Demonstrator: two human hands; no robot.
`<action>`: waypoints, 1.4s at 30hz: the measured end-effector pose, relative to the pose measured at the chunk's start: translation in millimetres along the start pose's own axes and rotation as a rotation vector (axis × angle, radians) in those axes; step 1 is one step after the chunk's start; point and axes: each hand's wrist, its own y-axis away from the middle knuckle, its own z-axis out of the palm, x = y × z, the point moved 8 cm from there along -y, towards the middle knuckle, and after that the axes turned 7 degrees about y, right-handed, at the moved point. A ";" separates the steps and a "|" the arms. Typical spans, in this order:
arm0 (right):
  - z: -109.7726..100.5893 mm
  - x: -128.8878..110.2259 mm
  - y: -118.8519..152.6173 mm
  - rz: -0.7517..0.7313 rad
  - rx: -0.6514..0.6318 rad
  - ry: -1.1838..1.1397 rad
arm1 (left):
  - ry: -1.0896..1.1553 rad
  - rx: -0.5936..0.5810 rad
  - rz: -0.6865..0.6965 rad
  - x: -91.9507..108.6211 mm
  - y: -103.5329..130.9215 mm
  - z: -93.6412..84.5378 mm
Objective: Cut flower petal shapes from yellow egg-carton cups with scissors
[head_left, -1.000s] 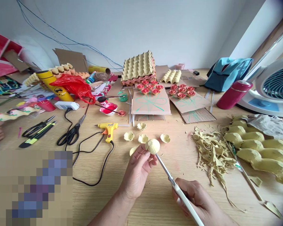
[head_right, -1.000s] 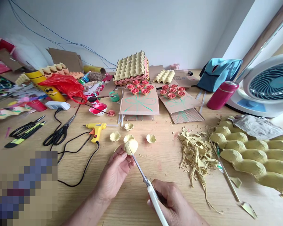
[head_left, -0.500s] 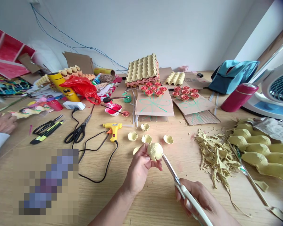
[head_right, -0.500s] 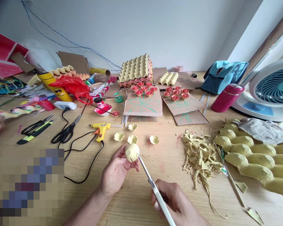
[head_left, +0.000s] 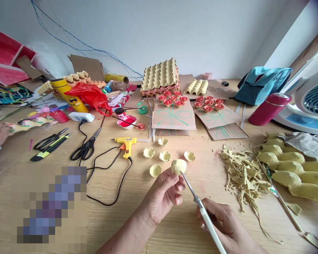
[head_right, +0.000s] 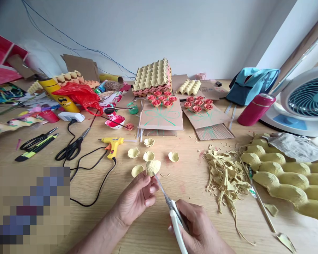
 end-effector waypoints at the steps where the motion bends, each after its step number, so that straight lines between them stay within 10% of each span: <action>1: 0.7 1.3 -0.1 0.005 -0.003 0.004 | -0.031 0.016 0.031 1.9 0.6 -0.2; 12: 3.2 3.7 0.6 -0.002 -0.077 0.051 | -0.464 0.038 0.348 28.9 9.9 16.4; 42: 4.1 -2.1 -2.7 -0.023 -0.057 -0.050 | -0.269 0.011 0.151 4.2 2.9 7.7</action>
